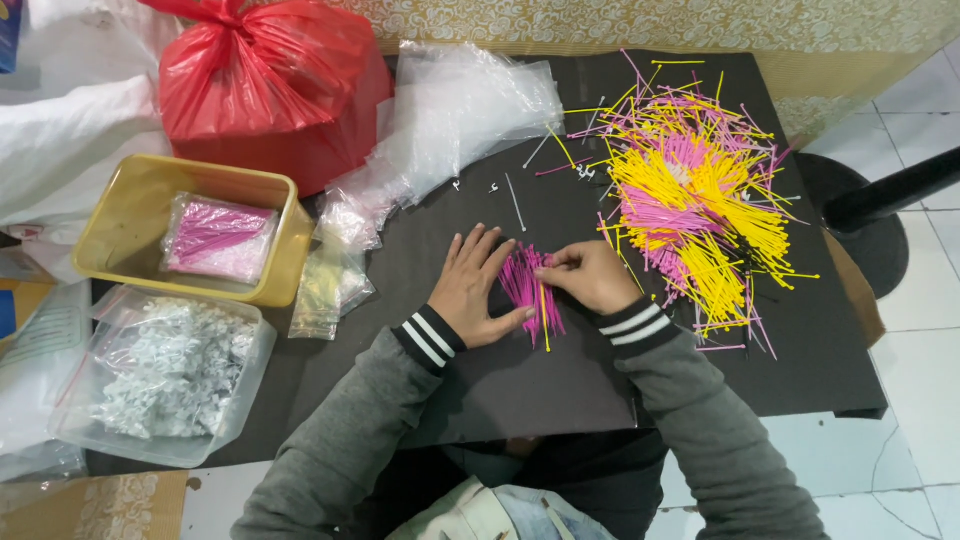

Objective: The person sorts thin plastic ties by color, gathers them into groups, and places them into a small clear plastic bag.

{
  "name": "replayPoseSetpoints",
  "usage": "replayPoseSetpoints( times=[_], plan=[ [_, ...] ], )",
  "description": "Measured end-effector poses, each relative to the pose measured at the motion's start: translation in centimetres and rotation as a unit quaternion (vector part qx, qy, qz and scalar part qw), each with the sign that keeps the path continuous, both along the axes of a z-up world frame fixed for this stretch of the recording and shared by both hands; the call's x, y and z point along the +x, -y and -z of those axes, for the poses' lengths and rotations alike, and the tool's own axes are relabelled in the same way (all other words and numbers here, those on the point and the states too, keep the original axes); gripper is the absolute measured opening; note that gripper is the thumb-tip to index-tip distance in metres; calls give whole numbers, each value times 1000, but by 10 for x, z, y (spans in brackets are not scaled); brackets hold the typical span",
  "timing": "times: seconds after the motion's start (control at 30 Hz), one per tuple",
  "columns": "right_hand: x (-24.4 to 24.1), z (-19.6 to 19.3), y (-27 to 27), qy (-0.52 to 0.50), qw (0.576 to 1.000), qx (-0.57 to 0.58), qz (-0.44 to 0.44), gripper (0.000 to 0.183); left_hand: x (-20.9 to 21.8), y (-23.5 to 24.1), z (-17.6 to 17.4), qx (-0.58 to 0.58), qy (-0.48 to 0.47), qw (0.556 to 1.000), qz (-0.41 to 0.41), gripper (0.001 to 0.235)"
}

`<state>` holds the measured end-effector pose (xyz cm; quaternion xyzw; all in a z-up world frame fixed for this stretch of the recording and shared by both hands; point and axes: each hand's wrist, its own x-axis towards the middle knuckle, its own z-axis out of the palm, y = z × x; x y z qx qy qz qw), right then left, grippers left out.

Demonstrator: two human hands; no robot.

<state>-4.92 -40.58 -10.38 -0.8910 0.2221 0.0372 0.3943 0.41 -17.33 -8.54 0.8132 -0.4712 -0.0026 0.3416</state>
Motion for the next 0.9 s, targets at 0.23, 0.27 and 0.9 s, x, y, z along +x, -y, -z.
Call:
replayPoseSetpoints(
  times=[0.23, 0.27, 0.9],
  plan=[
    [-65, -24, -8, 60, 995, -74, 22, 23, 2, -1, 1, 9, -6, 1000, 9, 93],
    [-76, -29, -20, 70, 994, -83, 21, 24, 2, 0, 2, 13, -2, 1000, 2, 86],
    [-122, 6, -82, 52, 968, -246, 12, 18, 8, 2, 15, 5, -5, 1000, -16, 73]
  ],
)
